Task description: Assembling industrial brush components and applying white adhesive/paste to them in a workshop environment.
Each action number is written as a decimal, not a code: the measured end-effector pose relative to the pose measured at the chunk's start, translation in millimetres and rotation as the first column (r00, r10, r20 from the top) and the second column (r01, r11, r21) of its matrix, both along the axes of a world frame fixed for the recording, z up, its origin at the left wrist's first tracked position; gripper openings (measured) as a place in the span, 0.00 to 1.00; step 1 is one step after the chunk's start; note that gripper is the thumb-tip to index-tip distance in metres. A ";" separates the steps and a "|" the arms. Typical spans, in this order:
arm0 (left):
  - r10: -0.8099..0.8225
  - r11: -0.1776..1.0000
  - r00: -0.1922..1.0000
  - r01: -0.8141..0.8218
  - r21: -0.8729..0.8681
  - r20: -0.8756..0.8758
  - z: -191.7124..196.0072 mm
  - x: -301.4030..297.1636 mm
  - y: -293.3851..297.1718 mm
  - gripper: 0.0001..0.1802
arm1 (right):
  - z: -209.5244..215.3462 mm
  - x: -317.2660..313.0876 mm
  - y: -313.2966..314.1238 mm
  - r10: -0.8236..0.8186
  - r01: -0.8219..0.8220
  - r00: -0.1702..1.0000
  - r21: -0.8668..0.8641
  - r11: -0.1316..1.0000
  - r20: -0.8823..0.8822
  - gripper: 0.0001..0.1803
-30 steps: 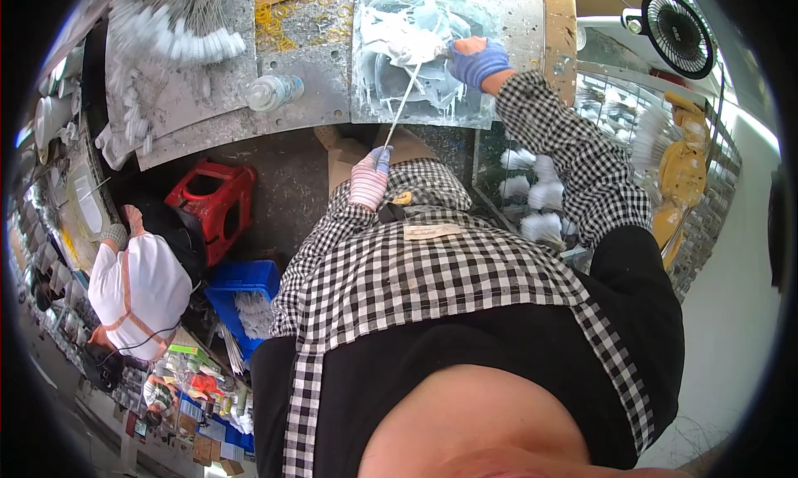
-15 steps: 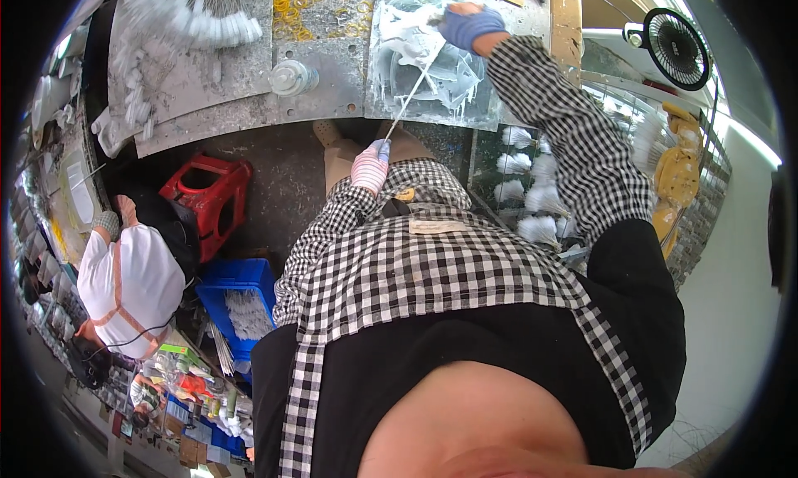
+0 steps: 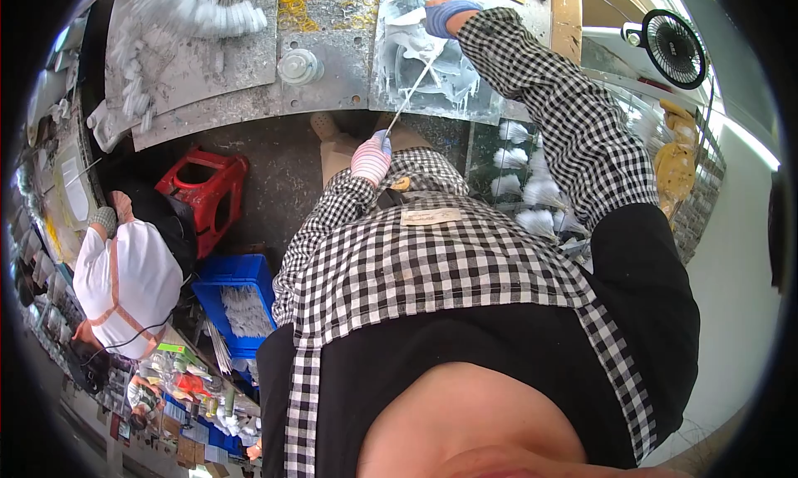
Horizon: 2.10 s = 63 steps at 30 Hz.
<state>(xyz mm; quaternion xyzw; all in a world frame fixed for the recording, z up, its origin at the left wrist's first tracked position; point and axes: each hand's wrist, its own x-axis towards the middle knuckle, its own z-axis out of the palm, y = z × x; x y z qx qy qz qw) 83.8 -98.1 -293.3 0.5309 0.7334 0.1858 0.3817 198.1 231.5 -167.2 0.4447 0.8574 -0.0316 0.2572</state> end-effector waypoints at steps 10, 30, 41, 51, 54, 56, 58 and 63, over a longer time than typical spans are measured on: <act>-0.066 0.995 0.996 0.061 -0.079 -0.066 20.8 -4.9 8.6 0.17 | 35.5 52.4 -36.9 -0.013 0.024 0.995 -0.114 0.993 0.099 0.20; -0.010 0.999 0.999 0.008 -0.042 -0.048 40.7 -18.0 13.7 0.16 | 14.9 -4.9 -18.8 -0.004 0.004 1.000 -0.024 1.000 0.005 0.22; -0.014 0.993 0.992 0.030 0.118 -0.128 41.7 -17.9 8.5 0.14 | 42.1 47.2 -58.2 0.237 -0.229 0.960 -0.065 0.971 0.146 0.16; 0.002 0.985 0.969 0.041 0.166 -0.247 55.5 -39.2 2.7 0.13 | 58.8 80.8 -29.6 -0.007 0.007 1.000 0.042 0.999 0.003 0.18; 0.021 0.975 0.971 0.033 0.221 -0.238 79.0 -40.8 7.3 0.12 | 16.6 71.6 1.1 -0.060 0.066 0.996 0.093 0.993 -0.070 0.18; 0.037 0.979 0.966 0.017 0.205 -0.256 84.0 -48.9 4.1 0.12 | 10.8 71.2 -1.7 -0.082 0.084 0.996 0.058 0.995 -0.033 0.18; 0.040 0.967 0.962 0.031 0.252 -0.271 85.6 -57.3 -0.9 0.12 | 3.4 88.7 -12.8 -0.028 0.031 0.995 0.032 0.999 -0.095 0.18; 0.003 0.964 0.940 0.087 0.250 -0.340 99.1 -79.7 -17.3 0.12 | 24.3 123.4 -21.8 -0.046 0.048 0.995 -0.027 0.998 0.090 0.19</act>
